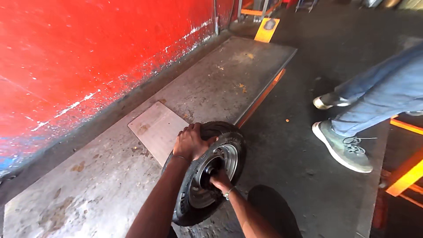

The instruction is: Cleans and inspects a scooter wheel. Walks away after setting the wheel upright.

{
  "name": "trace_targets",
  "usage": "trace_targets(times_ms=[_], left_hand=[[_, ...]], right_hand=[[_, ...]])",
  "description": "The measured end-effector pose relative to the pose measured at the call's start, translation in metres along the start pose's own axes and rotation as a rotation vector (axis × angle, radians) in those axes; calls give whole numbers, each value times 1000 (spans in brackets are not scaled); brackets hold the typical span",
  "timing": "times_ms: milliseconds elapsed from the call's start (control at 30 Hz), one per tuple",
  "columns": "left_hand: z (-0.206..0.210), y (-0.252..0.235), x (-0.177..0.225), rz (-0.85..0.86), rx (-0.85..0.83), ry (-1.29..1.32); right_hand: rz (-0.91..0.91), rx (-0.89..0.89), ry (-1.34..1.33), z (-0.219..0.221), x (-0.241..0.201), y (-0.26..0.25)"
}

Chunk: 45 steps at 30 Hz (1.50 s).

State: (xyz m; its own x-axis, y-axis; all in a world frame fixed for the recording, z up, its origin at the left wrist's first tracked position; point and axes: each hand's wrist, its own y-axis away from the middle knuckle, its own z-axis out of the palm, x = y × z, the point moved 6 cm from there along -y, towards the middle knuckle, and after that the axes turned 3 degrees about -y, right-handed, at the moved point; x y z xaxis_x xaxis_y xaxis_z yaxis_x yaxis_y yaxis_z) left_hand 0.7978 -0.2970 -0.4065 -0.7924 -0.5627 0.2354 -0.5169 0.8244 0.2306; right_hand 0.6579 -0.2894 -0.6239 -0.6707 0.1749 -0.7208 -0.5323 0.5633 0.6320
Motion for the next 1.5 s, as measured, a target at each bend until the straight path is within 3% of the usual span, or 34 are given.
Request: trace_targets(times_ms=[100,167,267,367,467,533,633,667,733,833,1100,1233,1333,1400,1500], left_hand=[[-1,1,-1,-11,-6,-1],[-1,0,-1,-9,-15,0],[0,1,0,6,5,2],[0,1,-1,0,13,-2],[1,0,-2,1,24,7],[1,-1,-2,-1,23,10],[1,-1,-2,2,23,16],[1,-1,-3,5,25,15],[2,0,-3,19,33,17],[-1,-2,-4,39,54,14],[4,-1,-8,68,102,43],[3,-1,-6,77,108,37],[1,-1,-5,63,95,42],[1,0,-5,81,112,43],[4,2,-6,91,120,43]], right_hand=[[90,-92,-567,-7,22,24],[158,43,-947,-8,48,45],[320,182,-1127,8,88,68],[365,253,-978,14,93,67],[211,379,-733,-7,71,58],[-3,437,-506,-24,44,54],[-573,551,-120,-24,0,47],[-681,496,33,-16,-6,40],[-609,207,386,2,2,18],[-491,139,656,7,2,1],[-290,414,317,21,6,9],[-55,194,102,17,6,8],[-21,121,-215,-9,1,1],[-136,138,-150,-16,-10,4],[-220,24,244,2,-1,11]])
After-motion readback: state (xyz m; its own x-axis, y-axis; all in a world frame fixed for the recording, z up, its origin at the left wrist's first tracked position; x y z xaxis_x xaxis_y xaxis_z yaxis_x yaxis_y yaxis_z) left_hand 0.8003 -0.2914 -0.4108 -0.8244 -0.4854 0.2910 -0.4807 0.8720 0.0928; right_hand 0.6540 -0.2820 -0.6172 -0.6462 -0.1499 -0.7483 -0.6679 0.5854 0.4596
